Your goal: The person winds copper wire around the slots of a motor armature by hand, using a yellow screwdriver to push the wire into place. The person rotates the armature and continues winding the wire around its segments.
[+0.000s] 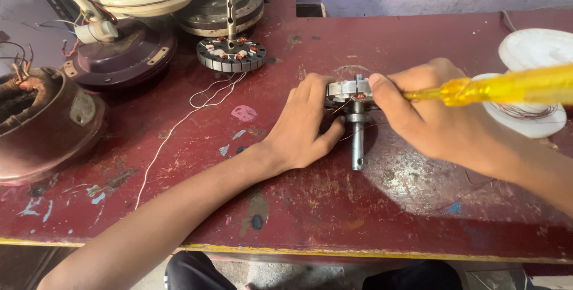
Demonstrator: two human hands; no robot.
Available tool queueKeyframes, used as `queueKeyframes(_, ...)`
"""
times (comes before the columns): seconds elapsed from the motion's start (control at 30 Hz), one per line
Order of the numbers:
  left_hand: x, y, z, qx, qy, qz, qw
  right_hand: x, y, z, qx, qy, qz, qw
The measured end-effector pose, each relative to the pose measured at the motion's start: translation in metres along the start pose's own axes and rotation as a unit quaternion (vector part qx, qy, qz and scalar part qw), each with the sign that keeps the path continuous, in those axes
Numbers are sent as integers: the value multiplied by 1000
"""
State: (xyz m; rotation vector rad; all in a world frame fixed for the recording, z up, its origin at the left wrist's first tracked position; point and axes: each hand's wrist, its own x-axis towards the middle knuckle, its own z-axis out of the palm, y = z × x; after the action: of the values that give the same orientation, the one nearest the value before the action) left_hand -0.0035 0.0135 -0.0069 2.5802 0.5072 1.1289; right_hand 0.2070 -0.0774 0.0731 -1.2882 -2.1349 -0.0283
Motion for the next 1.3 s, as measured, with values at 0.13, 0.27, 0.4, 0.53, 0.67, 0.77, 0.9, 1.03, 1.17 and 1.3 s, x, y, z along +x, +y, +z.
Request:
queueKeyframes(0.13,0,1,0,9,-10,-14,1000,4,-2,-8,17,-9,42,999)
queueKeyframes(0.27,1,0,0,13,-11,-18,1000,10,-2,-12,4,-23,25,999)
queueKeyframes(0.4,0,-1,0,13,-9,-13,1000,10,-5,-10,-58,-39,18,997)
queueKeyframes(0.53,0,-1,0,21,-10,-14,1000,8,-13,-17,-75,-4,-28,997)
queueKeyframes(0.67,1,-1,1,20,-12,-21,1000,11,-24,-27,-108,-25,-20,994)
queueKeyframes(0.77,1,-1,0,14,-3,-9,1000,11,-29,-33,-146,-77,45,985)
queueKeyframes(0.9,1,0,-1,8,2,-2,1000,10,-27,-33,-197,-131,109,965)
queueKeyframes(1.03,1,0,0,15,-15,-34,999,12,-20,-25,-178,-118,-45,976)
queueKeyframes(1.17,-1,-1,2,12,-1,-35,999,11,-13,-11,-148,-68,-122,979)
queueKeyframes(1.3,-2,-4,3,7,-1,-25,1000,2,-1,-5,-164,-28,-152,974)
